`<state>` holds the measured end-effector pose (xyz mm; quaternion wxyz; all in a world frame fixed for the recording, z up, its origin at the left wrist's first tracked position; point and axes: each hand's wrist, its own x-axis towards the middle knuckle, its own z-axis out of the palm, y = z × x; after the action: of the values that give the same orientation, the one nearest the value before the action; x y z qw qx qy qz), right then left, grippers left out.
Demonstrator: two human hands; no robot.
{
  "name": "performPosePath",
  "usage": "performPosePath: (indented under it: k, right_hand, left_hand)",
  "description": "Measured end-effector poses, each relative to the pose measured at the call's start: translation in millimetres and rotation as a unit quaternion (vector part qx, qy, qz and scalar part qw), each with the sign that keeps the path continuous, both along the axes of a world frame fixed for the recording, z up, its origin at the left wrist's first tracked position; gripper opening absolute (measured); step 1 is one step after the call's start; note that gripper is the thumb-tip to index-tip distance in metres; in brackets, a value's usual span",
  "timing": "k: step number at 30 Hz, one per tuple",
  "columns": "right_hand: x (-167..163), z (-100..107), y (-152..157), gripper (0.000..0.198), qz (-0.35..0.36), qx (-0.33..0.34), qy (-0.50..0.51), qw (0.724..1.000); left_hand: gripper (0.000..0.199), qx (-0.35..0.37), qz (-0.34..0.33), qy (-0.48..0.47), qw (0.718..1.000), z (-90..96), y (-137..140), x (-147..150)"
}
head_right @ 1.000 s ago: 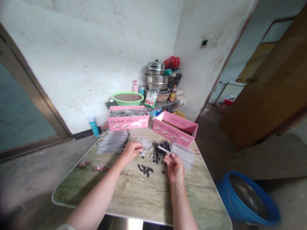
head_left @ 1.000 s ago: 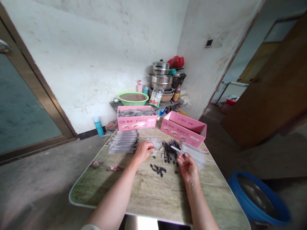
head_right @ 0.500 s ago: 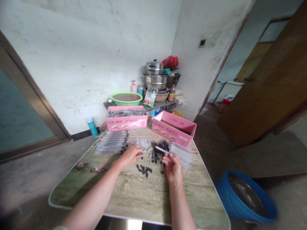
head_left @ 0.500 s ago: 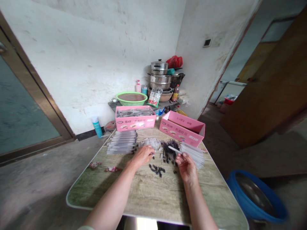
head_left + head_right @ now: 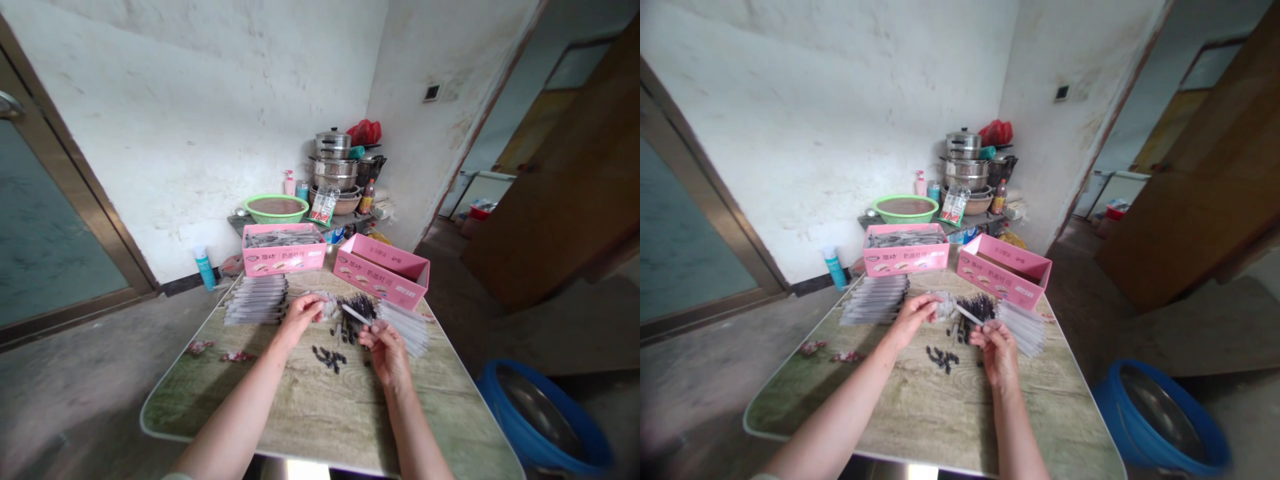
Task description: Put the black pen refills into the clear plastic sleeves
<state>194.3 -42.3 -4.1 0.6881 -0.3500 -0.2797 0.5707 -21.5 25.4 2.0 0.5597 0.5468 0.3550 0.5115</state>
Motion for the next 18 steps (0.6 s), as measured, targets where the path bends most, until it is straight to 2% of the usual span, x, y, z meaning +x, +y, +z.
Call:
performPosePath:
  k: [2,4,12,15,18]
  right_hand:
    - [-4.7,2.2,-1.5,0.022,0.008,0.007,-0.024,1.000]
    - [-8.3,4.4,-2.7,0.021,0.012,0.010,-0.041,0.999]
    - [-9.8,5.1,-2.4,0.022,0.009,0.005,-0.051,0.999]
    - [-8.8,3.6,-1.7,0.023,0.003,0.003,-0.051,0.999]
    - [-8.6,3.5,-1.6,0.022,0.001,0.004,-0.054,0.999]
  left_hand:
    - [0.046,-0.045,-0.011,-0.068,0.997,-0.9,-0.2,0.6]
    - [0.048,-0.068,-0.002,-0.097,0.993,-1.8,-0.5,0.8]
    - [0.043,-0.072,-0.002,-0.106,0.992,1.1,-1.8,2.2]
    - [0.038,-0.049,0.031,-0.035,0.998,2.2,-0.6,0.8]
    - [0.019,0.024,0.089,0.134,0.987,2.4,0.4,-2.4]
